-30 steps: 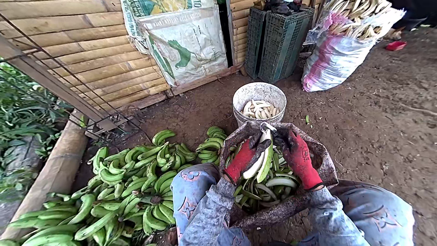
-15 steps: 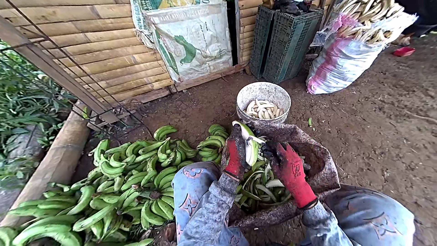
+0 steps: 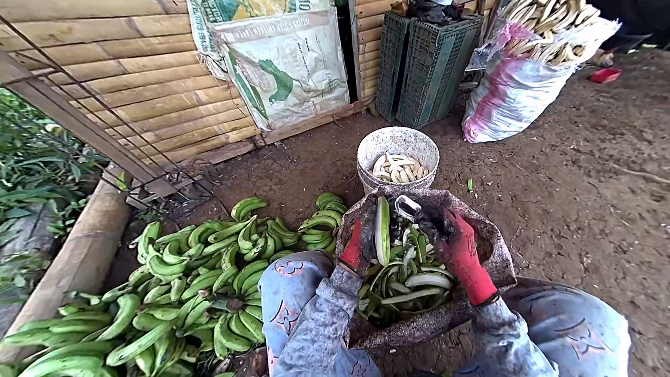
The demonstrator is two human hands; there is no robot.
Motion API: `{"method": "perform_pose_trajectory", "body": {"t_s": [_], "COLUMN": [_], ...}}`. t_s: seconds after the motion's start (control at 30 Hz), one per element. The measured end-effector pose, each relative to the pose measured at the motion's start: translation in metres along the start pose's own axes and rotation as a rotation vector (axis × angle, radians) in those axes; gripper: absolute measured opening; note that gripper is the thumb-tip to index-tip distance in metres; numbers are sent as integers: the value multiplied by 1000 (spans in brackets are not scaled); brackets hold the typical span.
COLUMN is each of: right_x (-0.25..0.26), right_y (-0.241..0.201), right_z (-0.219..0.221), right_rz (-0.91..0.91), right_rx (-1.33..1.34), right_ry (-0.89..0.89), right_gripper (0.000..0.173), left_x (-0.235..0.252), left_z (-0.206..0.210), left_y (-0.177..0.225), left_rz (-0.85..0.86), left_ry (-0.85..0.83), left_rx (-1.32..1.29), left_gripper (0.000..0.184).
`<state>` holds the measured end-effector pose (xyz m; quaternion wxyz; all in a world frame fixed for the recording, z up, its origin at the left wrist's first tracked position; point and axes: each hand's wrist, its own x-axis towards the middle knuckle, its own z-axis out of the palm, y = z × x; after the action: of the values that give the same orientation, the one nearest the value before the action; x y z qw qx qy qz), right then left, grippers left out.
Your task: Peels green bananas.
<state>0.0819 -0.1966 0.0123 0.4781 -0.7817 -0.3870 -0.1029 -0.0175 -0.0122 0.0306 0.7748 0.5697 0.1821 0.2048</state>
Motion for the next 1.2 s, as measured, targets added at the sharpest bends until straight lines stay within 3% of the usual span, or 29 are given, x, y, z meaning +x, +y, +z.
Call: {"method": "perform_pose_trajectory", "body": {"t_s": [0.1, 0.2, 0.27, 0.33, 0.4, 0.5, 0.6, 0.73, 1.0, 1.13, 1.2], "right_x": [-15, -15, -14, -13, -9, 4, 13, 6, 3, -3, 1], "right_y": [-10, -13, -18, -24, -29, -27, -24, -13, -8, -2, 2], "right_z": [0, 3, 5, 12, 19, 18, 14, 16, 20, 24, 21], "right_rz": [-288, -374, -358, -311, -187, 72, 286, 213, 302, 218, 292], "right_rx": [-19, -139, -198, -220, -192, -167, -141, -32, -60, 61, 7], "right_ry": [-100, -74, -88, -65, -22, -5, -80, -21, -73, -13, -32], "right_gripper": [35, 32, 31, 31, 31, 28, 29, 29, 29, 29, 29], "left_x": [9, 5, 3, -10, -23, -27, -22, -15, -17, -19, -20], "left_z": [-7, -9, -2, 11, 20, 26, 24, 30, 35, 33, 32], "left_y": [0, -6, -2, 13, 23, 24, 18, 24, 26, 19, 13], "left_rz": [-81, -64, -62, 6, 121, 170, 140, 161, 53, 134, 257], "left_ry": [9, 1, 26, 86, 88, 55, -9, -130, -151, -92, -101], "left_rx": [-469, -483, -374, -99, 295, 576, 493, 419, 1111, 1097, 1110], "left_gripper": [49, 46, 44, 37, 28, 33, 34, 23, 43, 43, 40]}}
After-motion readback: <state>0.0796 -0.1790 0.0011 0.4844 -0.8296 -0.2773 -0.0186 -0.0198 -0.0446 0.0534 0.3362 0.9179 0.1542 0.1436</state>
